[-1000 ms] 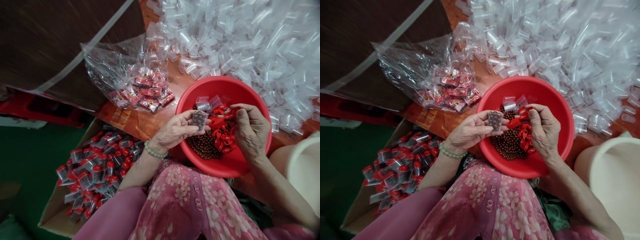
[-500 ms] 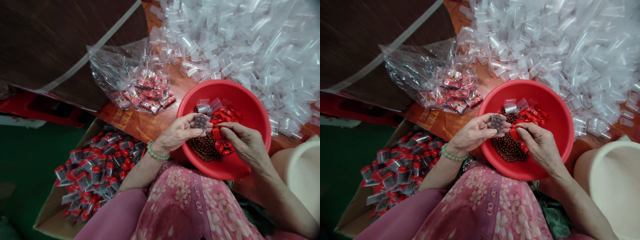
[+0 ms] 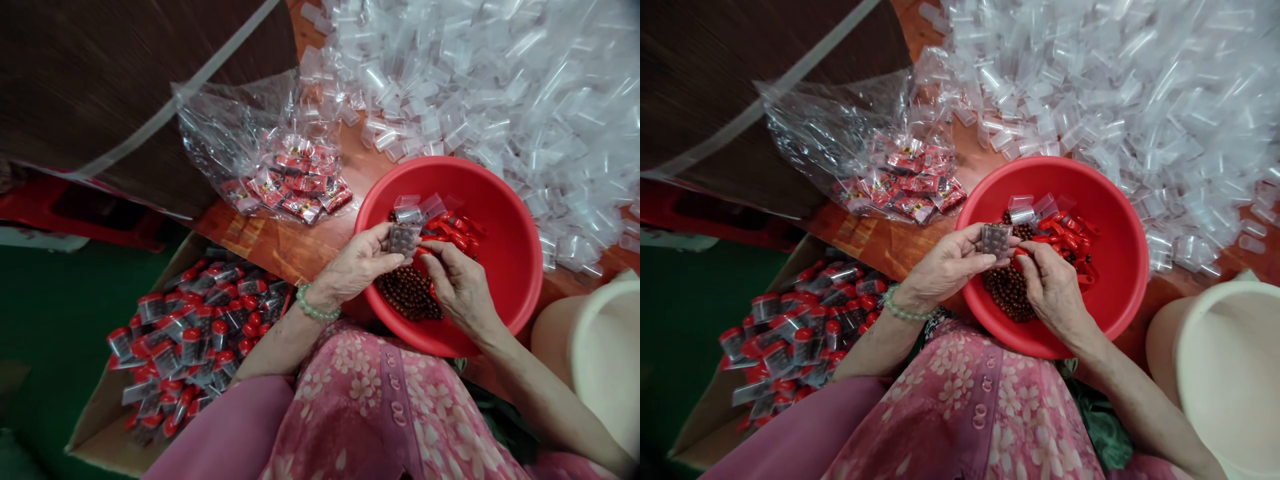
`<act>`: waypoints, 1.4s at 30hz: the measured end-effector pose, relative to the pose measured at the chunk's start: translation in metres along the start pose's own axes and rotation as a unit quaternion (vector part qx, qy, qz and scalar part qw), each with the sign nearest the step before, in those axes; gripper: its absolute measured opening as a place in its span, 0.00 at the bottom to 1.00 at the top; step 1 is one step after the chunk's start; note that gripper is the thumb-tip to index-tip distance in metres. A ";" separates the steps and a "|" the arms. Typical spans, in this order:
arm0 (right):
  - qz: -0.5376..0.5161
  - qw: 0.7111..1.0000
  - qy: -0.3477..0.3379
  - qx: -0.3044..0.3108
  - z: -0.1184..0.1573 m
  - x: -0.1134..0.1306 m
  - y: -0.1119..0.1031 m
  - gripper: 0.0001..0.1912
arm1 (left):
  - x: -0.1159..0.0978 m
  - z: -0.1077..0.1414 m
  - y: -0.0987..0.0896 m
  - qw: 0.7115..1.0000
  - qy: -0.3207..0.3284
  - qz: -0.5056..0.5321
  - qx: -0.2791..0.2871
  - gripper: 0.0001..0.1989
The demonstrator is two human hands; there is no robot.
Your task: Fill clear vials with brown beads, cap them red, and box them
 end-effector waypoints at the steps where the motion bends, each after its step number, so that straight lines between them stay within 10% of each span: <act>1: -0.018 1.000 0.013 -0.002 0.000 -0.003 0.002 0.10 | 0.000 0.000 0.000 1.000 -0.001 0.003 -0.003 0.17; 7: -0.161 0.977 0.139 0.018 0.000 -0.027 0.014 0.14 | -0.001 0.000 -0.001 1.000 -0.004 0.016 -0.014 0.18; 42: -0.179 0.975 0.115 0.060 -0.006 -0.036 0.003 0.17 | 0.000 0.000 -0.001 0.990 -0.066 0.097 0.075 0.17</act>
Point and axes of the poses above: each hand's wrist, its own z-axis away from the middle knuckle, its own y-axis out of the palm, x = y × z, the point moved 8 cm from there along -z, towards the middle knuckle, and after that the axes turned 11 degrees about -z, right-handed, at the moved point
